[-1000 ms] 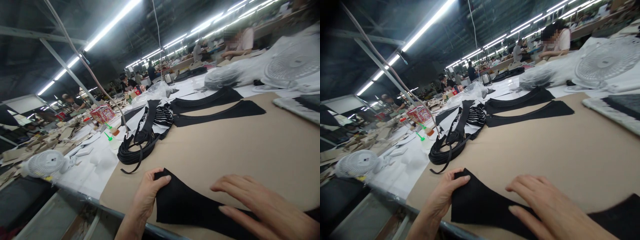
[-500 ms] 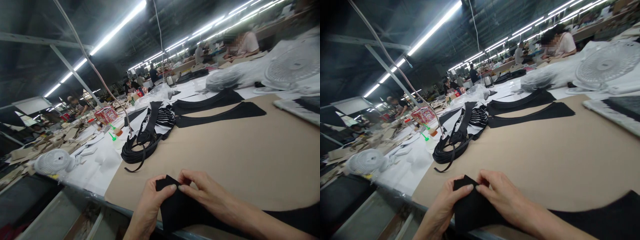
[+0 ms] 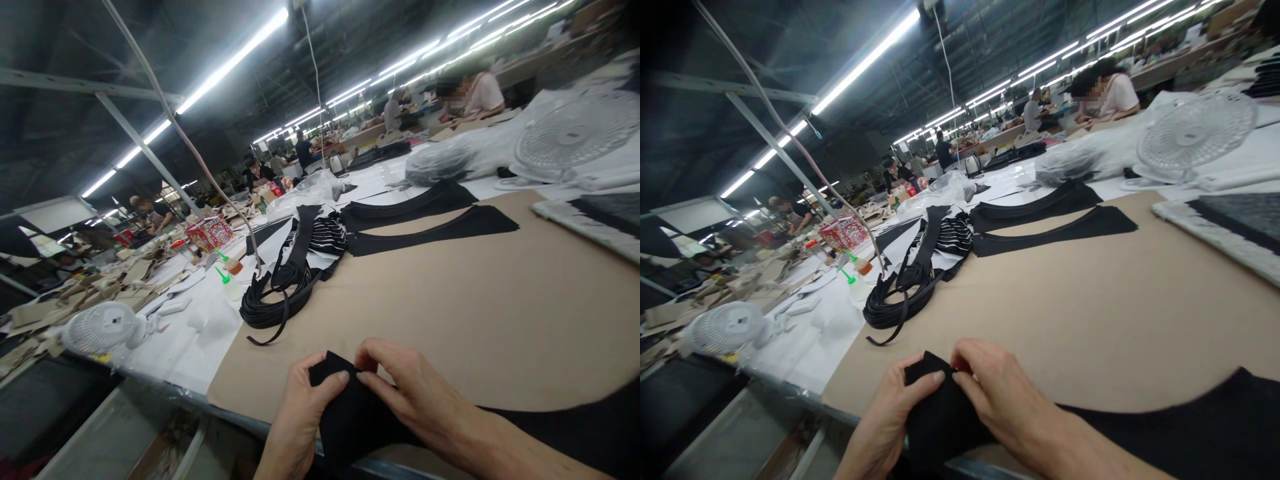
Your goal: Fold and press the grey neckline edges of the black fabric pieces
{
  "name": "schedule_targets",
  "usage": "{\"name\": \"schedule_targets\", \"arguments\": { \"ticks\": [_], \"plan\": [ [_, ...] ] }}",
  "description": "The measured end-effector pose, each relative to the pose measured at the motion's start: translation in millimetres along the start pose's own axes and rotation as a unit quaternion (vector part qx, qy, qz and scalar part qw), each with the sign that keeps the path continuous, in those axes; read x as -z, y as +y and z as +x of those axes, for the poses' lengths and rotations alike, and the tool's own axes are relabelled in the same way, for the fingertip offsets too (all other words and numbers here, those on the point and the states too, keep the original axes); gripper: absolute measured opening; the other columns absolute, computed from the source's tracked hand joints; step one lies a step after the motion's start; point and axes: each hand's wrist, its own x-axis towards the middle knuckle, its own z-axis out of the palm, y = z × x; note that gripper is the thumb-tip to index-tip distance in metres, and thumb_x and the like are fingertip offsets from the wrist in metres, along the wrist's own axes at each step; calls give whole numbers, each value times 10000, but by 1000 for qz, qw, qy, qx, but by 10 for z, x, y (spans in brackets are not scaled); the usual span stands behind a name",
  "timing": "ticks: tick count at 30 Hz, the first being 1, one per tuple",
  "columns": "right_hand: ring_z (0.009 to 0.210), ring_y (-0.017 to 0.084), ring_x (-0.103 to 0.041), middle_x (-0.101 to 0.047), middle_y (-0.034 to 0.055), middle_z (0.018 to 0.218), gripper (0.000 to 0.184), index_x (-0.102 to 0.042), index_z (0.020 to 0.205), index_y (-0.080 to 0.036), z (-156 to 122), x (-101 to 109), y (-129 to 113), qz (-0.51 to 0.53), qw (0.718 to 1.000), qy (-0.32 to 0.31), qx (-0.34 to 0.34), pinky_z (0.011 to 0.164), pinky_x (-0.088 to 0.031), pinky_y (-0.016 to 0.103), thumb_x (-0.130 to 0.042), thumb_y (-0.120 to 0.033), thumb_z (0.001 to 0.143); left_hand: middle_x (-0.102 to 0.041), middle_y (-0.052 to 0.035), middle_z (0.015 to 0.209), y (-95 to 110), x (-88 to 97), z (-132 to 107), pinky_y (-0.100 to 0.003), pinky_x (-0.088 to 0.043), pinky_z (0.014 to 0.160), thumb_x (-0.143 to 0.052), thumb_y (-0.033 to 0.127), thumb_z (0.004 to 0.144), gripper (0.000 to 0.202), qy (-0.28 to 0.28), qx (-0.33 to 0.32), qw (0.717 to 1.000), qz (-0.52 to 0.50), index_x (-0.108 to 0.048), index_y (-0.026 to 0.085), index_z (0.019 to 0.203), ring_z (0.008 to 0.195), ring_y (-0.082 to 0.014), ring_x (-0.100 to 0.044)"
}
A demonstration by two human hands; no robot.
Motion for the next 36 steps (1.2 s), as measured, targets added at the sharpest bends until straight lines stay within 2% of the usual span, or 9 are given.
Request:
{"name": "schedule_targets", "arguments": {
  "ticks": [4, 8, 14, 17, 21, 24, 32, 36],
  "plan": [
    [737, 136, -559, -611, -8, 804, 137, -564, 812, -182, 4, -6, -26, 22, 1000, 1, -3, 673, -398, 241, -518, -54, 831, -576, 4, 656, 31, -4, -42, -201, -361, 556, -783, 363, 639, 320, -35, -10, 999, 32, -647, 107, 775, 608, -103, -478],
    [727, 133, -559, -610, -15, 790, 142, -572, 812, -182, -2, -30, 4, 12, 1000, 4, 6, 667, -400, 238, -526, -52, 846, -567, 3, 657, 56, 2, -74, -206, -351, 560, -747, 338, 664, 280, -38, -16, 997, 60, -647, 99, 769, 610, -101, -453],
    [812, 192, -568, -628, 33, 874, 161, -600, 883, -164, -47, -106, 48, -104, 991, 17, 79, 748, -431, 309, -497, -41, 880, -536, 16, 606, 54, -18, -75, -203, -327, 531, -722, 304, 633, 226, -11, -17, 997, 79, -630, 113, 711, 581, -99, -438],
    [810, 210, -578, -628, 55, 879, 216, -614, 897, -154, -76, -131, 36, -159, 982, -1, 99, 753, -449, 331, -461, -5, 870, -510, 29, 588, 41, -28, -80, -204, -324, 523, -706, 304, 641, 211, 0, -22, 996, 91, -582, 134, 655, 568, -95, -429],
    [771, 202, -588, -625, 52, 847, 241, -616, 873, -158, -98, -141, 21, -200, 975, -10, 99, 721, -457, 312, -467, 25, 829, -506, 25, 612, 15, -4, -85, -212, -340, 546, -697, 342, 679, 240, -27, -37, 991, 125, -575, 136, 685, 594, -103, -425],
    [717, 192, -582, -624, 43, 816, 220, -600, 829, -168, -104, -153, 26, -236, 965, -1, 116, 674, -442, 299, -482, 17, 814, -473, 29, 612, -7, 16, -78, -209, -330, 547, -693, 369, 703, 272, -41, -57, 984, 161, -546, 144, 666, 605, -101, -399],
    [620, 180, -552, -594, 24, 731, 246, -533, 764, -186, -126, -224, 10, -337, 924, 48, 174, 594, -387, 291, -503, 53, 713, -473, 25, 610, -3, -45, -108, -214, -341, 552, -619, 339, 739, 221, 2, -91, 973, 214, -535, 156, 647, 612, -113, -402],
    [594, 181, -534, -566, 14, 709, 276, -522, 764, -189, -139, -270, 32, -371, 905, 59, 200, 566, -363, 298, -516, 66, 657, -518, 9, 607, 7, -70, -139, -227, -362, 564, -579, 332, 753, 207, 10, -99, 956, 276, -549, 157, 647, 621, -131, -437]
  ]
}}
